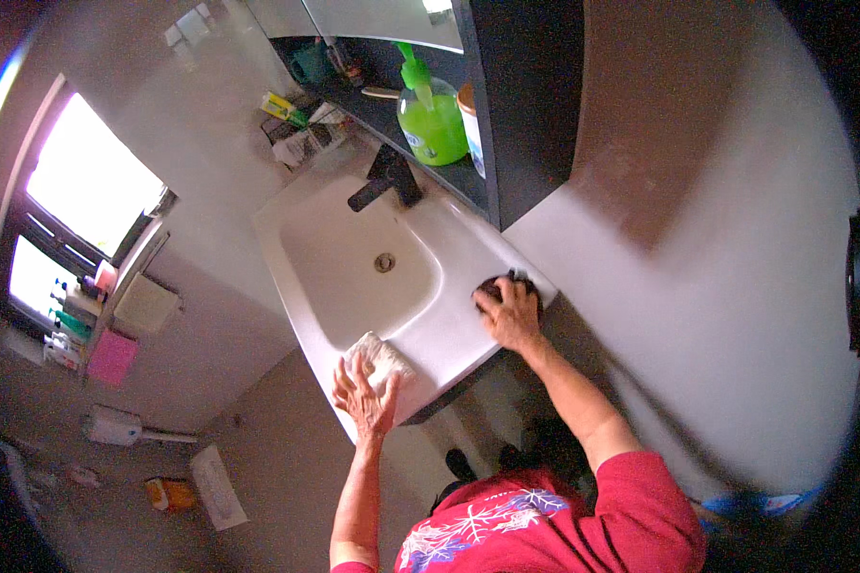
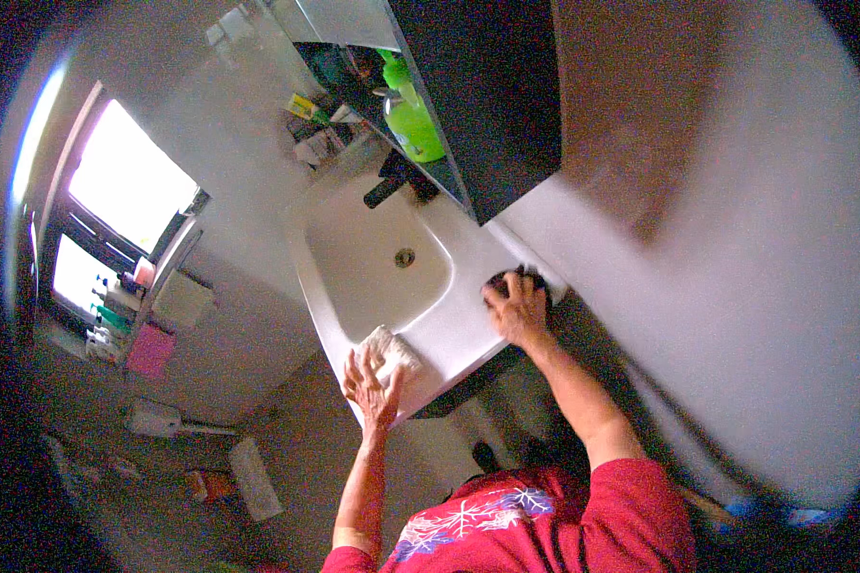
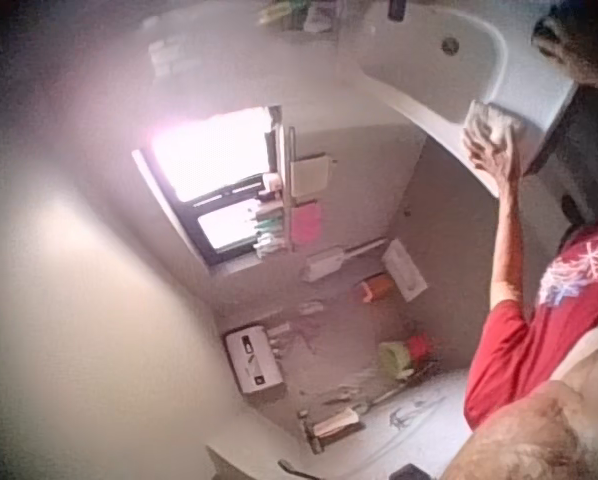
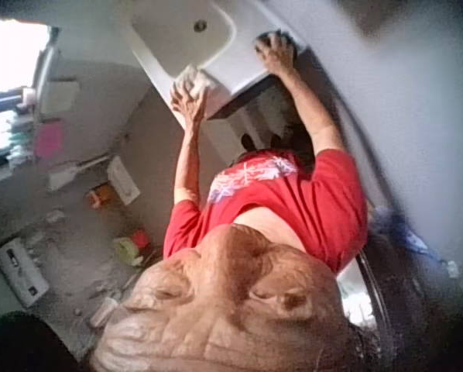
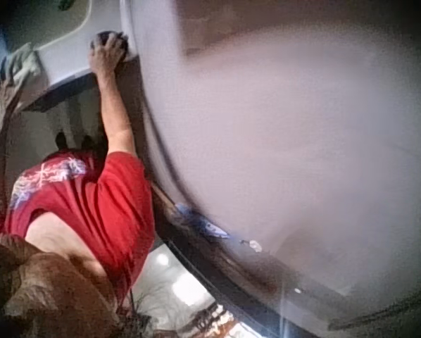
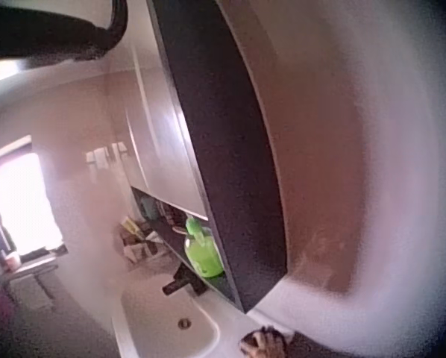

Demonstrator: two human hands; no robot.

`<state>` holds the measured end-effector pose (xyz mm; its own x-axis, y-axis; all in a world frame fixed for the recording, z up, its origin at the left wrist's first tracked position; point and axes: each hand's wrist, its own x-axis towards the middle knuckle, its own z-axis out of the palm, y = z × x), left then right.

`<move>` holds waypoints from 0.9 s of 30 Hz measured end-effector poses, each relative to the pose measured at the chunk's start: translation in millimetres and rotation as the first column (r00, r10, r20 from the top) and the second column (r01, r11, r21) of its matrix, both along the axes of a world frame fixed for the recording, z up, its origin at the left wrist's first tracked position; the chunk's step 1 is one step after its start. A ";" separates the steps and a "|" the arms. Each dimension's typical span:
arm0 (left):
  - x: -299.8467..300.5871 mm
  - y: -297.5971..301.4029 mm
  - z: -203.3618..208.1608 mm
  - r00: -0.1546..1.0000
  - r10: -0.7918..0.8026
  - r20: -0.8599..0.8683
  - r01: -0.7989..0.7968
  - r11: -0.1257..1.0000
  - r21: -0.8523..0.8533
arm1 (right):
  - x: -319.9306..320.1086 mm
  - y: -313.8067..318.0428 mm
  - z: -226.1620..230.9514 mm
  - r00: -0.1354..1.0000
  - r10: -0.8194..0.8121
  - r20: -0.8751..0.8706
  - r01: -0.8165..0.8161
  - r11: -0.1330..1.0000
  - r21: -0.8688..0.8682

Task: The person wipes a wall and cabinet with a dark cloth, then cleans the sink basin and faucet with the same cloth. They briefly handle a green soap dispenser and a small jar, placing them back on the countertop.

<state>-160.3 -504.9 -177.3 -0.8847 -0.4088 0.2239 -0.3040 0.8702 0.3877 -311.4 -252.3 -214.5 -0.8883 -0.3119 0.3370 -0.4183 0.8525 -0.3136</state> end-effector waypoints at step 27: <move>-254.0 85.5 212.9 0.607 -0.425 -0.671 0.785 0.451 0.425 | 37.5 -10.5 8.3 0.908 0.332 0.256 -0.248 0.918 -0.311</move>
<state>-414.4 -419.4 35.6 -0.8310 0.0165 0.5560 0.5458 0.2173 0.8093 -273.9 -262.8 -206.2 -0.8432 -0.5072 0.1781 -0.4850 0.5748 -0.6591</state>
